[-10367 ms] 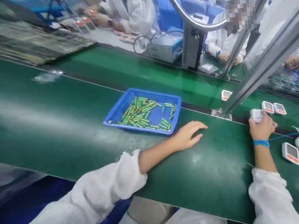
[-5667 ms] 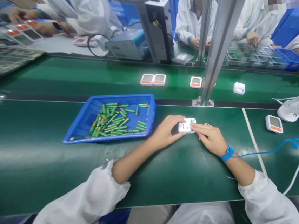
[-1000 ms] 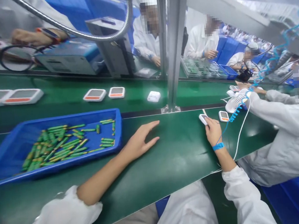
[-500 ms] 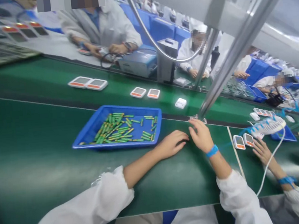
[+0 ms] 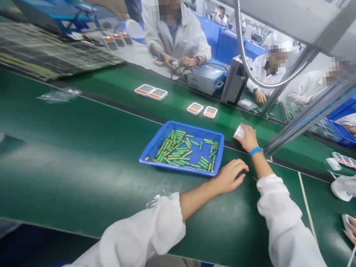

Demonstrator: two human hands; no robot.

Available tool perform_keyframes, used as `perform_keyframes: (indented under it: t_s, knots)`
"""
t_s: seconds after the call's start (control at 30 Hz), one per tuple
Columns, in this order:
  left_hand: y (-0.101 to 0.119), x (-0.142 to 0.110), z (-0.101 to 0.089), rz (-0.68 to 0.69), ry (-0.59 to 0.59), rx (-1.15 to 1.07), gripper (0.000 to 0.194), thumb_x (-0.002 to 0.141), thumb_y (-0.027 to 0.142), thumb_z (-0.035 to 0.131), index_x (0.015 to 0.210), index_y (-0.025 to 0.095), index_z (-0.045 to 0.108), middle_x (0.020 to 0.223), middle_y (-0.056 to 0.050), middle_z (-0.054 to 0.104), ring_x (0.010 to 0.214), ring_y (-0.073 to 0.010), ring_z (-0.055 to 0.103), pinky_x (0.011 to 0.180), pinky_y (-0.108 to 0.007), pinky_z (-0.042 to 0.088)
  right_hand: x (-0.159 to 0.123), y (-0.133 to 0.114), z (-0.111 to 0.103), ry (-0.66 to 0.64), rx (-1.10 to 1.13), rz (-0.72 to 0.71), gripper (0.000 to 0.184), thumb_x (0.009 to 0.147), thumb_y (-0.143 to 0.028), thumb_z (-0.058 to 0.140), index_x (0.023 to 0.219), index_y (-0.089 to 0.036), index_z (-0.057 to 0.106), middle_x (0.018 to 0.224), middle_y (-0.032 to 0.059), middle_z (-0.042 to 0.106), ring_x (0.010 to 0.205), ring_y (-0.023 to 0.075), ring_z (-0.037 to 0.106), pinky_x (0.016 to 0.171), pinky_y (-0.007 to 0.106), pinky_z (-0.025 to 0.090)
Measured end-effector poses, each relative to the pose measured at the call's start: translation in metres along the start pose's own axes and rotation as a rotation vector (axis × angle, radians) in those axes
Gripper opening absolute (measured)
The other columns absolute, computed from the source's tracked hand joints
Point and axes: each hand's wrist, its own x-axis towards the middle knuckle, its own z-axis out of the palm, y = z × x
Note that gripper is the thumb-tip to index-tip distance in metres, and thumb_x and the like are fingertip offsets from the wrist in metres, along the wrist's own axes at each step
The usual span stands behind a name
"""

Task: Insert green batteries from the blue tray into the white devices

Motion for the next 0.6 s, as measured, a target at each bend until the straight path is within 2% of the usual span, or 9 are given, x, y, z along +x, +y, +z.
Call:
perform_keyframes:
  t_s: [0.07,0.17,0.27,0.33,0.4,0.47,0.53,0.6]
  knots:
    - [0.0,0.001,0.003,-0.06,0.096,0.022,0.022,0.097,0.012,0.055,0.117,0.019,0.061,0.122,-0.015,0.066,0.115,-0.0293,0.062,0.105,-0.045,0.055,-0.047,0.014,-0.013,0.009,0.081,-0.169,0.081,0.094,-0.047,0.082,0.163,-0.014,0.057,0.163,0.0249,0.06,0.155,0.0398,0.054,0.133,0.061,0.036]
    - [0.001,0.003,0.005,-0.111,0.165,0.066,0.032,0.086,0.005,0.052,0.115,0.02,0.057,0.12,-0.015,0.061,0.115,-0.0309,0.057,0.104,-0.049,0.054,-0.13,0.031,-0.031,-0.078,0.154,-0.331,0.071,0.1,-0.045,0.073,0.166,-0.024,0.057,0.176,0.0183,0.05,0.166,0.0363,0.044,0.136,0.062,0.035]
    - [0.002,0.003,0.004,-0.084,0.123,0.094,0.041,0.083,0.004,0.055,0.121,0.019,0.061,0.126,-0.016,0.063,0.118,-0.0324,0.057,0.108,-0.052,0.054,-0.197,0.039,-0.04,-0.137,0.181,-0.332,0.061,0.101,-0.035,0.066,0.162,-0.028,0.063,0.183,0.0132,0.041,0.17,0.0355,0.039,0.136,0.063,0.038]
    - [0.001,0.002,0.004,-0.033,0.043,0.122,0.046,0.086,0.009,0.06,0.131,0.018,0.064,0.142,-0.018,0.063,0.132,-0.0353,0.057,0.115,-0.054,0.052,-0.22,0.037,-0.046,-0.087,0.199,-0.289,0.055,0.1,-0.033,0.064,0.155,-0.028,0.07,0.181,0.0124,0.044,0.17,0.0369,0.04,0.134,0.066,0.04]
    - [-0.001,0.001,0.005,0.024,-0.069,0.167,0.051,0.09,0.016,0.068,0.14,0.018,0.066,0.16,-0.02,0.058,0.149,-0.0396,0.05,0.122,-0.057,0.048,-0.222,0.028,-0.054,0.018,0.224,-0.254,0.05,0.101,-0.034,0.062,0.15,-0.028,0.073,0.174,0.0126,0.054,0.167,0.0377,0.045,0.134,0.069,0.04]
    - [-0.005,0.001,0.007,0.059,-0.161,0.215,0.053,0.092,0.022,0.072,0.145,0.02,0.067,0.166,-0.019,0.056,0.155,-0.0418,0.047,0.123,-0.06,0.047,-0.209,0.006,-0.062,0.096,0.268,-0.26,0.044,0.105,-0.035,0.059,0.146,-0.028,0.075,0.162,0.0125,0.066,0.16,0.0361,0.054,0.132,0.067,0.043]
    - [-0.009,0.001,0.012,0.062,-0.18,0.242,0.052,0.094,0.025,0.074,0.145,0.02,0.068,0.162,-0.02,0.06,0.151,-0.0414,0.053,0.123,-0.059,0.048,-0.185,-0.029,-0.067,0.076,0.316,-0.309,0.039,0.11,-0.036,0.057,0.143,-0.028,0.077,0.149,0.012,0.075,0.146,0.0331,0.066,0.126,0.06,0.052]
    - [-0.012,0.0,0.018,0.042,-0.12,0.252,0.052,0.094,0.028,0.075,0.144,0.018,0.068,0.155,-0.02,0.066,0.147,-0.0416,0.057,0.124,-0.056,0.047,-0.155,-0.074,-0.063,-0.033,0.328,-0.37,0.034,0.112,-0.038,0.057,0.137,-0.029,0.079,0.137,0.0104,0.081,0.13,0.03,0.075,0.116,0.052,0.059]
